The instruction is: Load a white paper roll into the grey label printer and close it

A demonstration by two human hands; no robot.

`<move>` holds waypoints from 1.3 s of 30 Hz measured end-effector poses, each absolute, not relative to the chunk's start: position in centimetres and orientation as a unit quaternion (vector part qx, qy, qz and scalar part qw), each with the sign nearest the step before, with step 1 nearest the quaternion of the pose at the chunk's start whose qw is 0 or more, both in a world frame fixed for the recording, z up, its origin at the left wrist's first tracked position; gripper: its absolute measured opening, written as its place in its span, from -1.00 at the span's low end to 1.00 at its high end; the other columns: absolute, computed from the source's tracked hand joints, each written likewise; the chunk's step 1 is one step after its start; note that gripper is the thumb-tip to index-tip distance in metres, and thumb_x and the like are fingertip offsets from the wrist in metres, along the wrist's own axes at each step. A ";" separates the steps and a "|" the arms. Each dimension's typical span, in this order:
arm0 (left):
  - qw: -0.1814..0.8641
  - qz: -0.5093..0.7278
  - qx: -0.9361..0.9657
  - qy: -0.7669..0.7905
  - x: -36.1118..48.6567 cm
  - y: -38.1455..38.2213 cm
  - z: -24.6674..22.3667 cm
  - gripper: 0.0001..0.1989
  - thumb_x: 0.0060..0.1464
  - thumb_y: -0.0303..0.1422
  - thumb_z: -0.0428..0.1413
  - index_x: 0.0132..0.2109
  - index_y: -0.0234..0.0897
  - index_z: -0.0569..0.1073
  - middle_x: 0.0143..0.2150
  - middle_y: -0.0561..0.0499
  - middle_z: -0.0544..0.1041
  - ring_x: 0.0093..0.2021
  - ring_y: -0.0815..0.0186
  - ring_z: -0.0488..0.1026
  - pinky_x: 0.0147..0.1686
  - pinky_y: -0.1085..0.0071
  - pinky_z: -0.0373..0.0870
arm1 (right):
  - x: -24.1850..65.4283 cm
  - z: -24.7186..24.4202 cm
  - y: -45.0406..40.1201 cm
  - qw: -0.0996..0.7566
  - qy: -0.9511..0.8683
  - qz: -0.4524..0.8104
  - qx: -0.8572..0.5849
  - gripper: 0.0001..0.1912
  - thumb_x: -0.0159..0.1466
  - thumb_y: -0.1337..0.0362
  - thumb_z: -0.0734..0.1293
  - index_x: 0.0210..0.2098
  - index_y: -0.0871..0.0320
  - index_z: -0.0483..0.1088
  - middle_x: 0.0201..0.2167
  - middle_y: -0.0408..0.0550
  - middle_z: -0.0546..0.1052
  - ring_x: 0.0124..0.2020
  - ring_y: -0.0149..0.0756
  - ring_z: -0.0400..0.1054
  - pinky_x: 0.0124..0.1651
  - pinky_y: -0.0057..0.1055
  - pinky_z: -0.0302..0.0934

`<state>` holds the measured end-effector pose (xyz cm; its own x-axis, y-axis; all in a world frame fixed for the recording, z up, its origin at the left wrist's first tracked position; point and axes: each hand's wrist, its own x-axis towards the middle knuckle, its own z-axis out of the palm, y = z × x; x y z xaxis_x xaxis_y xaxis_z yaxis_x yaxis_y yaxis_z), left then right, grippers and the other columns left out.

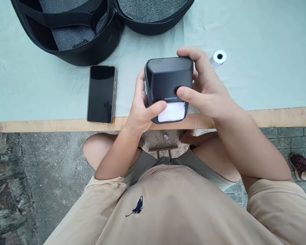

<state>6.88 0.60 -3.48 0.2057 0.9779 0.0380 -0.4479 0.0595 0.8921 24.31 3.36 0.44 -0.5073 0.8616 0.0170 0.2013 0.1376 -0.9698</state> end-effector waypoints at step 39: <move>0.675 0.548 0.336 0.363 7.3 1.2 -2.9 -0.58 0.23 -0.06 -0.21 -0.07 -0.15 0.43 0.03 0.00 0.52 0.29 0.19 0.25 0.25 0.17 0.28 | 24.8 1.7 3.2 0.313 -0.721 0.475 -0.395 -0.22 0.06 0.33 0.38 0.23 -0.09 0.04 0.25 -0.22 0.13 0.24 -0.29 0.13 0.25 -0.35 0.25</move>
<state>7.27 1.22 -2.85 0.1366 0.9832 -0.1214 -0.4954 0.1739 0.8511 24.78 3.19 1.65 -0.4908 0.8680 0.0760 0.2719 0.2354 -0.9331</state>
